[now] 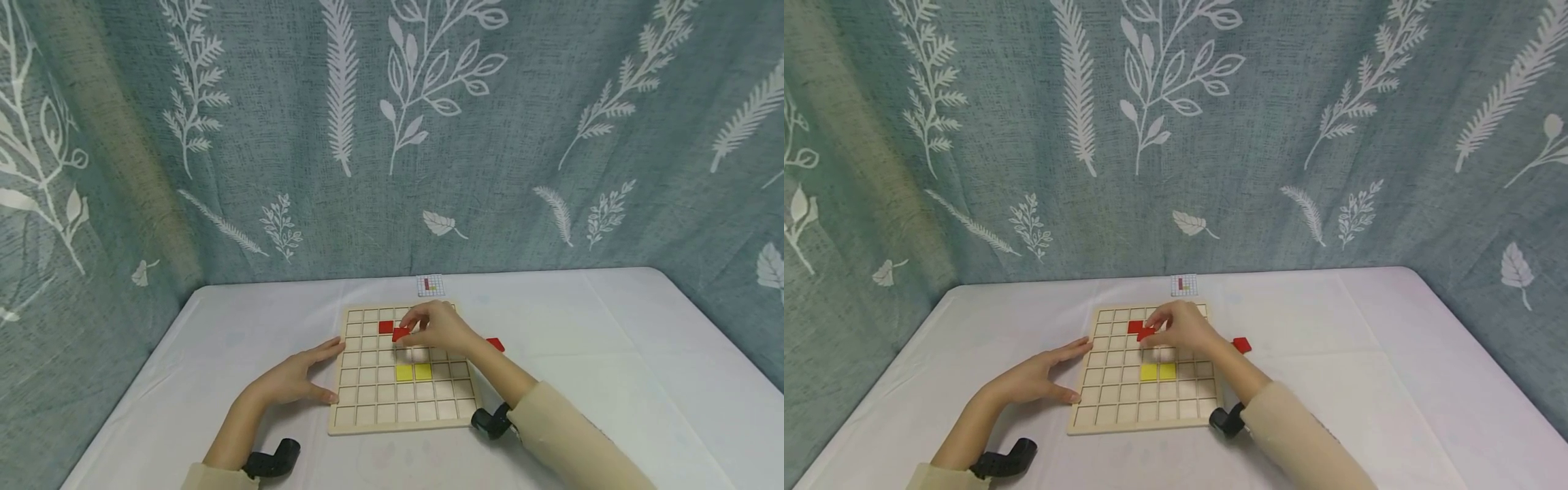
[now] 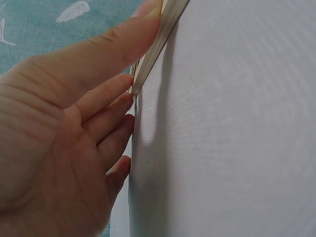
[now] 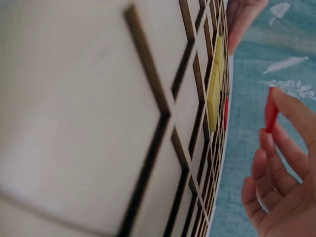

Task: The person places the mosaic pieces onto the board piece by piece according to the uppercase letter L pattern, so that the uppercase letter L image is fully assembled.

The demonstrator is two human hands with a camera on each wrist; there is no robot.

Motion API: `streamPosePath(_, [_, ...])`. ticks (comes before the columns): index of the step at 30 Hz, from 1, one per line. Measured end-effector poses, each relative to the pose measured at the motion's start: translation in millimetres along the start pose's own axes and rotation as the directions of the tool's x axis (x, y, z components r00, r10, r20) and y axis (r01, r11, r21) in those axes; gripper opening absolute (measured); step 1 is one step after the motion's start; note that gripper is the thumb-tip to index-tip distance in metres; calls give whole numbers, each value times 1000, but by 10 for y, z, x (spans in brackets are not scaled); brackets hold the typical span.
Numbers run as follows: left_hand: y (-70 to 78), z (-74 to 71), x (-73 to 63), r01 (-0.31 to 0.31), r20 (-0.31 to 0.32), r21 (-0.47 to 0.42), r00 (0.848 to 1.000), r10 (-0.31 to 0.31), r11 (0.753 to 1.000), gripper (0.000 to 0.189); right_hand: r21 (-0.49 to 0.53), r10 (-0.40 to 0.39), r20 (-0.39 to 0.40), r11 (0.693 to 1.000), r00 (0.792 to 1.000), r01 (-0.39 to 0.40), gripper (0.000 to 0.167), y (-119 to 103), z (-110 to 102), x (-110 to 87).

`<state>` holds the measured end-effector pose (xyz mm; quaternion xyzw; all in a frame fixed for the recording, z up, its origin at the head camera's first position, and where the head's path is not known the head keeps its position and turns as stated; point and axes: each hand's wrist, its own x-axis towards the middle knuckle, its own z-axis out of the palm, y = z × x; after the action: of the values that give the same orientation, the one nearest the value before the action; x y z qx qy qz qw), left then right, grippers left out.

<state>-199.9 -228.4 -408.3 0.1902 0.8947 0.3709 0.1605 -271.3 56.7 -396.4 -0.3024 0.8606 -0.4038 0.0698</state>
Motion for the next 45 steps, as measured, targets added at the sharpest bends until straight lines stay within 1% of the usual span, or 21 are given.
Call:
streamPosePath(6, [4,13,5,14,8,-9,1000,-14,1000,92,-93,38,3,995,999,-37,23,-8,2,67])
streamPosePath(17, [8,1,-8,0,2,-4,1000,0,1000,92,-171,89,44,982,995,-80,23,-64,59,155])
streamPosePath(20, [-1,6,0,-2,2,-8,1000,2,1000,92,-212,99,51,974,994,-86,24,-72,88,170])
streamPosePath(23, [-8,14,4,-9,2,-7,1000,9,1000,91,-260,76,50,964,996,-61,23,-78,126,187])
streamPosePath(27, [-19,13,4,-12,4,0,1000,12,1000,92,-335,34,54,942,998,-14,23,-107,172,213])
streamPosePath(31, [-27,7,-6,-1,-1,-5,1000,1,1000,92,-365,9,65,931,998,15,24,-145,203,242])
streamPosePath(34, [-28,2,-11,2,-3,-10,1000,-3,1000,92,-371,3,75,928,997,25,24,-164,221,258])
streamPosePath(40, [-33,-1,-8,3,0,-7,1000,-3,1000,92,-410,-13,80,911,997,45,24,-185,255,273])
streamPosePath(43, [-25,-2,-7,1,2,-12,1000,-1,1000,92,-421,-11,74,906,997,42,23,-183,268,269])
streamPosePath(45, [-14,-4,-7,-6,4,-11,1000,6,1000,91,-428,7,69,903,998,23,23,-176,278,265])
